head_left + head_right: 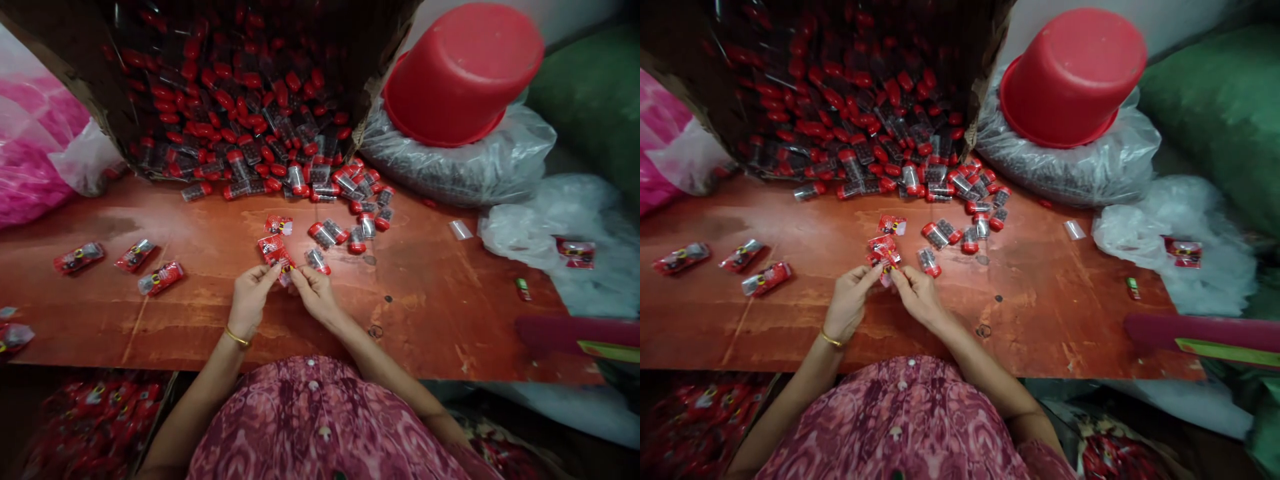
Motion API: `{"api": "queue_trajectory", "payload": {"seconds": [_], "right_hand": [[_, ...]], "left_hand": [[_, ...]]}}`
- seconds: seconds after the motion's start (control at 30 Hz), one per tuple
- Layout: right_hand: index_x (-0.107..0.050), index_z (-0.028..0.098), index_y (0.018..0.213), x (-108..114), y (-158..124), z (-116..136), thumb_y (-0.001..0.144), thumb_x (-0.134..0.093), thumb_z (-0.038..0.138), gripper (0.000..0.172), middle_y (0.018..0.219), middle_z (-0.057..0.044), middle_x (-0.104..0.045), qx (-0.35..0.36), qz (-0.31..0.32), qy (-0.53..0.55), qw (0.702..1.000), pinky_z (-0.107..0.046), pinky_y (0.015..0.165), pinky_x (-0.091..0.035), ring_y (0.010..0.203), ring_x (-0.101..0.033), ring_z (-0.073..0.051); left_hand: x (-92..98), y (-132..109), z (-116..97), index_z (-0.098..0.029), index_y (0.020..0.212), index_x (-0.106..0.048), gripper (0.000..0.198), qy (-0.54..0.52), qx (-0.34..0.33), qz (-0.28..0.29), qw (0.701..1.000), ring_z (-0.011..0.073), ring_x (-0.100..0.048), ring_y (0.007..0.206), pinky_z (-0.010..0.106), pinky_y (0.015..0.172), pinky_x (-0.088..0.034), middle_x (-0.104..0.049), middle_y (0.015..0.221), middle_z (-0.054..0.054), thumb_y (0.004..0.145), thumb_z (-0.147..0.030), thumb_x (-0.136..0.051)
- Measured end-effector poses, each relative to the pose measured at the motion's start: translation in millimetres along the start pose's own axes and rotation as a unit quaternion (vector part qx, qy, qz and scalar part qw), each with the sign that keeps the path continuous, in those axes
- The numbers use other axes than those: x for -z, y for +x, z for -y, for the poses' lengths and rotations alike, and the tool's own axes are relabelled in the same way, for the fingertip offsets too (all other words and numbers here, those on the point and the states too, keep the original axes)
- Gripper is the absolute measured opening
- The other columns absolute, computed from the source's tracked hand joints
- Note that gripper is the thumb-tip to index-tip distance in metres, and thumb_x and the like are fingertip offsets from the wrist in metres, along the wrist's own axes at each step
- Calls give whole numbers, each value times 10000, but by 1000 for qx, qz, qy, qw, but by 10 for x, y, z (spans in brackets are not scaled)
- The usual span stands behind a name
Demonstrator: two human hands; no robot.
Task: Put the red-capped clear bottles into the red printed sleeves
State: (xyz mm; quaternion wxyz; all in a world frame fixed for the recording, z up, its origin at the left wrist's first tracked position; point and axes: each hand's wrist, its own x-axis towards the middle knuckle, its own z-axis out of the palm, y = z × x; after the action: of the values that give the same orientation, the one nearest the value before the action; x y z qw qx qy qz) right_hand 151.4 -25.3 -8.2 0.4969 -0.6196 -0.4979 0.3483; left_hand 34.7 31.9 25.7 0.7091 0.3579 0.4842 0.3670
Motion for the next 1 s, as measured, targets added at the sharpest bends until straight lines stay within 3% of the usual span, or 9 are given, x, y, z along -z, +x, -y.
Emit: {"api": "queue_trajectory", "payload": {"seconds": [0.07, 0.13, 0.2, 0.27, 0.37, 0.47, 0.7, 0.83, 1.0], "right_hand": [[-582, 179, 864, 189, 36, -39, 916, -346, 310, 275, 759, -28, -617, 46, 9, -76, 996, -262, 652, -457, 696, -568, -143], [-586, 178, 1013, 439, 116, -88, 901, -361, 218, 255, 950, -78, -642, 107, -4, -201, 974, -318, 772, -458, 856, -575, -181], [-588, 200, 1100, 676, 226, -142, 876, -371, 130, 320, 1135, -102, -609, 152, 22, -349, 924, -370, 836, -431, 977, -537, -220], [-567, 253, 1175, 838, 340, -192, 860, -393, 89, 396, 1300, -79, -523, 193, 94, -447, 868, -399, 892, -393, 1092, -481, -241], [-523, 301, 1239, 917, 446, -243, 848, -432, 86, 455, 1400, -41, -432, 242, 202, -508, 801, -424, 952, -331, 1236, -369, -260], [-516, 281, 1249, 891, 423, -245, 846, -447, 112, 443, 1372, -46, -464, 256, 251, -518, 777, -439, 969, -291, 1260, -339, -277], [-575, 182, 1107, 884, 145, -111, 827, -449, 116, 315, 1172, -93, -604, 204, 212, -471, 831, -419, 950, -294, 1107, -460, -255], [-587, 149, 938, 905, 2, -118, 798, -532, 202, 160, 882, -104, -642, 131, 191, -413, 881, -403, 833, -373, 867, -542, -242], [-533, 190, 1020, 783, -305, -86, 836, -510, 317, 225, 881, -56, -614, 16, 105, -139, 985, -286, 645, -438, 733, -556, -170]], "left_hand": [[31, 24, -50, -127, 575, -629, 372, -16, 11, -22, 1000, 78, -548, 549, 190, 562, -448, -640, 577, -13, 436, -416, -818], [48, 48, -102, -130, 582, -617, 391, -30, 23, -31, 999, 83, -566, 561, 183, 555, -449, -646, 588, -13, 415, -417, -825], [41, 68, -135, -134, 599, -616, 396, -40, 33, -27, 998, 86, -582, 567, 176, 541, -448, -653, 601, -13, 412, -412, -827], [12, 79, -144, -136, 612, -622, 389, -48, 40, -14, 998, 86, -590, 565, 171, 527, -444, -660, 612, -11, 418, -403, -828], [-38, 75, -139, -140, 635, -637, 379, -56, 47, 7, 997, 82, -588, 549, 172, 513, -442, -667, 623, -11, 431, -398, -825], [-41, 64, -137, -142, 652, -644, 379, -61, 48, 8, 997, 84, -593, 558, 177, 527, -448, -676, 641, -8, 438, -399, -823], [11, 67, -92, -139, 651, -640, 383, -52, 52, 9, 997, 88, -594, 564, 181, 534, -445, -678, 640, 0, 445, -407, -820], [-44, 53, -62, -135, 635, -632, 394, -47, 50, 12, 998, 83, -586, 559, 177, 530, -448, -665, 624, -4, 441, -423, -819], [-81, 24, -48, -136, 614, -629, 391, -50, 51, 12, 997, 85, -581, 568, 179, 527, -451, -656, 621, -7, 452, -443, -809]]}}
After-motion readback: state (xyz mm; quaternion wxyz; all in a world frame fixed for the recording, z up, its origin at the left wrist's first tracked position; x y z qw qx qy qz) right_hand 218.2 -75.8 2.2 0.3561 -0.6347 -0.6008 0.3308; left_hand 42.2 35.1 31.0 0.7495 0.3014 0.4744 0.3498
